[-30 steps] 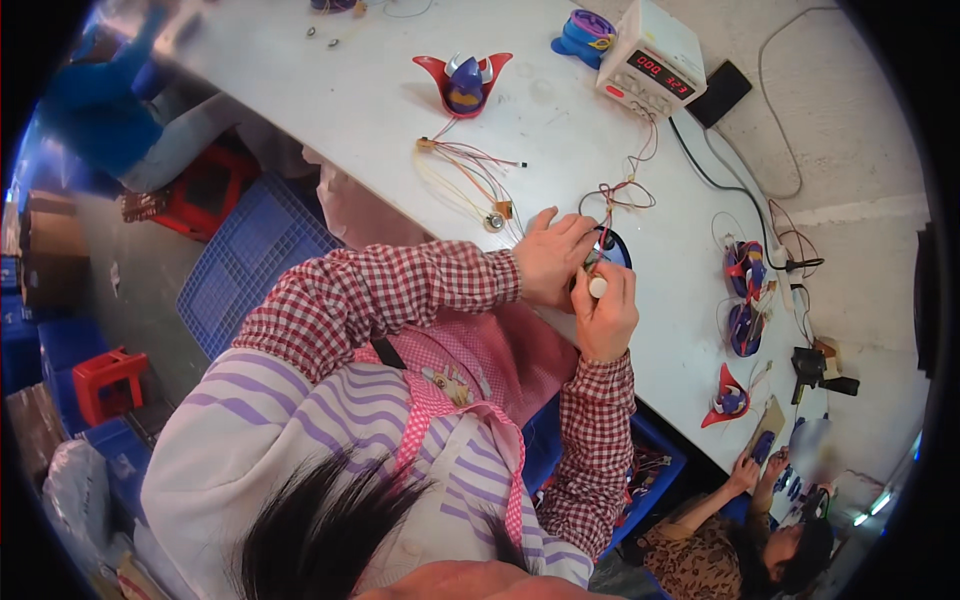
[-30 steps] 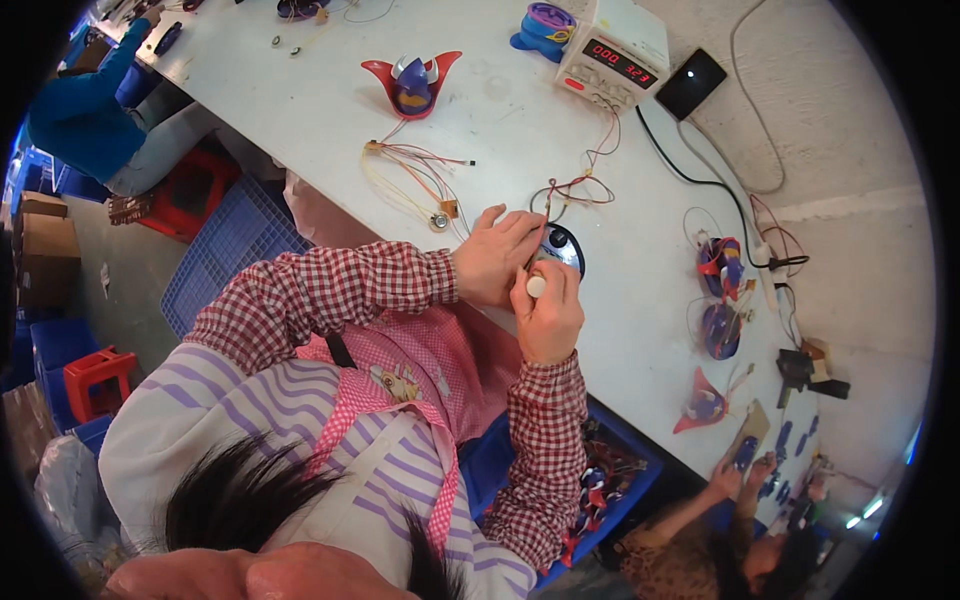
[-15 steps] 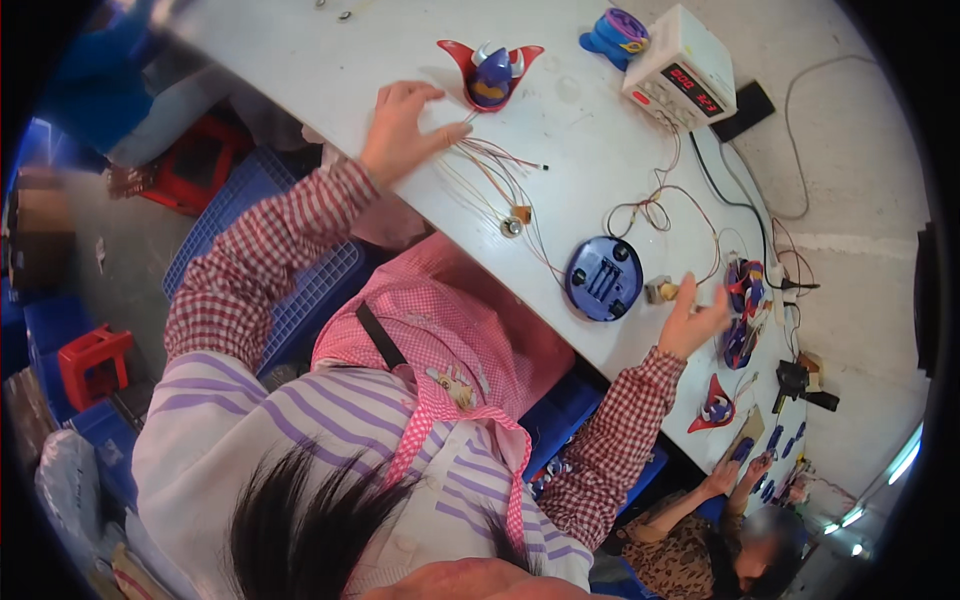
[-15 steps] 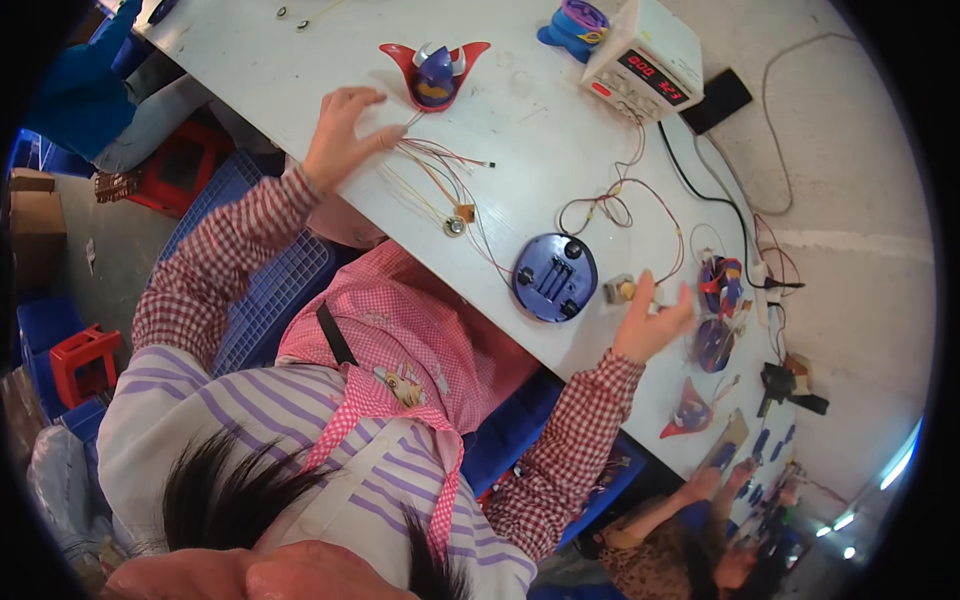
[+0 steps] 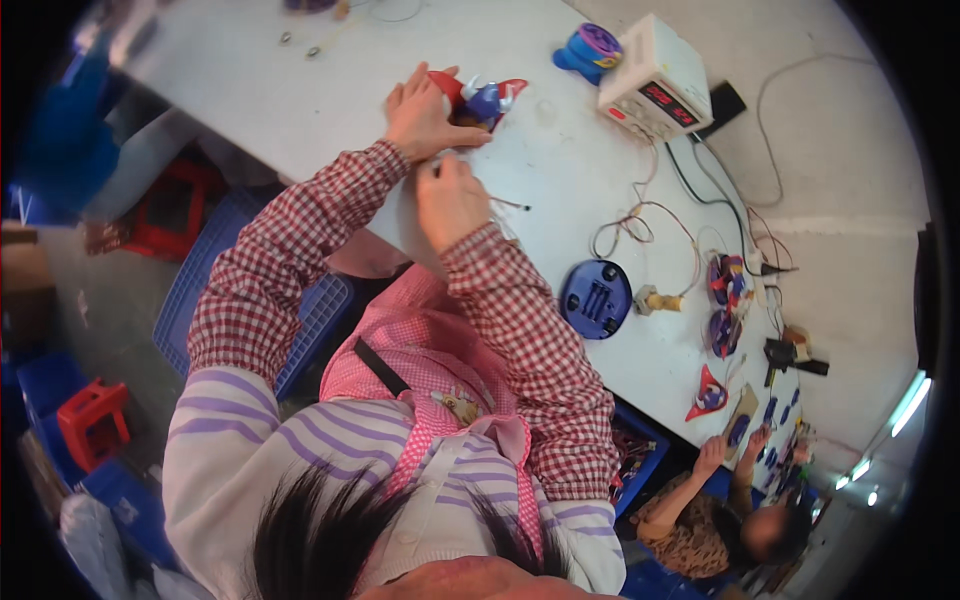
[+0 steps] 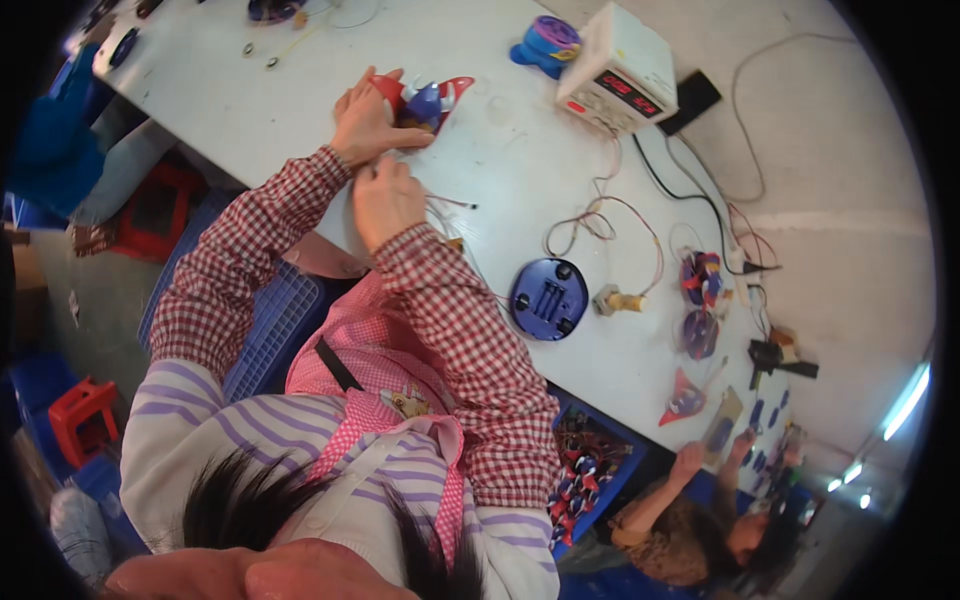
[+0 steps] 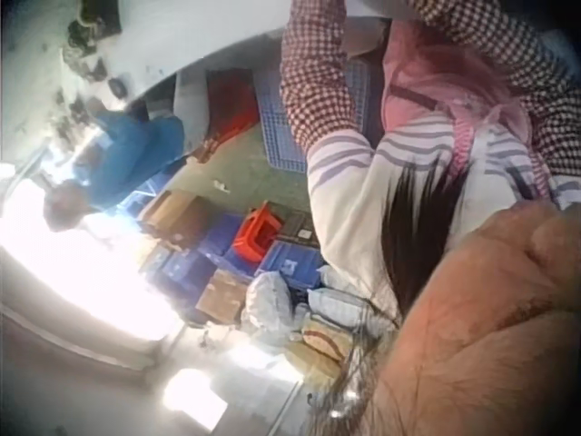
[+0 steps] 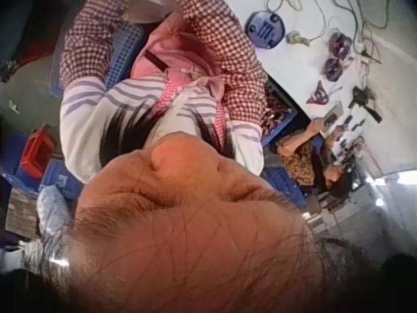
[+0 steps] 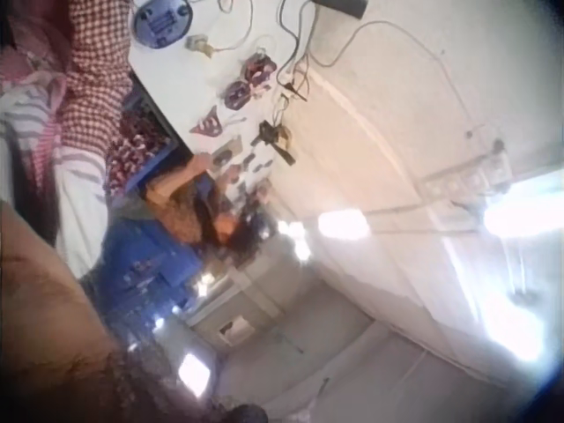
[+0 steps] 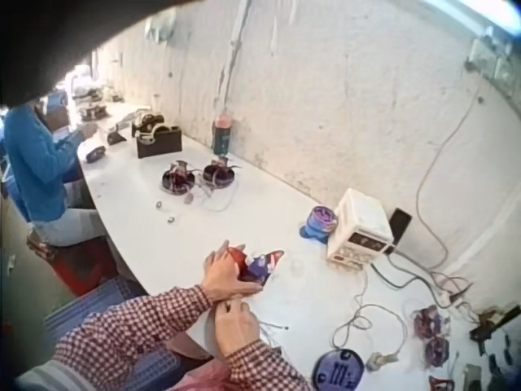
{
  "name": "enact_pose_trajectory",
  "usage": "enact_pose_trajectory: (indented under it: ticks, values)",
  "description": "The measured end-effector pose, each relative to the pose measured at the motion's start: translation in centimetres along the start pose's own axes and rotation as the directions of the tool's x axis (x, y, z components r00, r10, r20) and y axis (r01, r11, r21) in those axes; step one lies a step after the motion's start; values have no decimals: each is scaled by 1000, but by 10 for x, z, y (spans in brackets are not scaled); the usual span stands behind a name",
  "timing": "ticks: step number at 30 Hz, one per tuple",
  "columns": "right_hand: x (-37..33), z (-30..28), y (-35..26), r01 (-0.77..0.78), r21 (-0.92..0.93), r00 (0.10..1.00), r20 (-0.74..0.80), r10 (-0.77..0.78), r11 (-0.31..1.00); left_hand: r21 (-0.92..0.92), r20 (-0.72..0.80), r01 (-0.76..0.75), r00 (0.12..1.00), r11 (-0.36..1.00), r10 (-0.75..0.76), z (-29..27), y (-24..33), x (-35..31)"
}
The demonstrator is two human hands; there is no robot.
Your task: Assembling electronic toy components by connecting wires and testing them on a base.
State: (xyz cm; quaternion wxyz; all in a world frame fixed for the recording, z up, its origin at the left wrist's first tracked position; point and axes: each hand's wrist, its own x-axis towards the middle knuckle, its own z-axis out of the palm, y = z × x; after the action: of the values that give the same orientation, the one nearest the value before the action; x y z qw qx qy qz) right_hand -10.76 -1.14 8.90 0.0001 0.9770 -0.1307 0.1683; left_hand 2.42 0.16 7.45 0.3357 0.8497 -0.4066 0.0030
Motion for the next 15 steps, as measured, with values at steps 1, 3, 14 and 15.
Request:
enact_pose_trajectory:
  ticks: [1, 3, 14, 15]
  values:
    - [1, 2, -1, -9, 1, 998, 68, 9, 1000, 0, 3, -14, 1000, 1000, 14, 2, 1, 1]
    - [4, 3, -3, -12, 6, 1000, 7, 12, 1000, 75, 21, 6, 1000, 997, -8, 4, 2, 6]
    - [-68, -99, 99, -236, 971, 774, 163, 611, 41, -938, 325, 320, 946, 131, 18, -16, 61, -23]
    - [-82, -109, 110, -329, 944, 716, 226, 661, 34, -929, 339, 326, 939, 174, 53, -15, 75, -29]
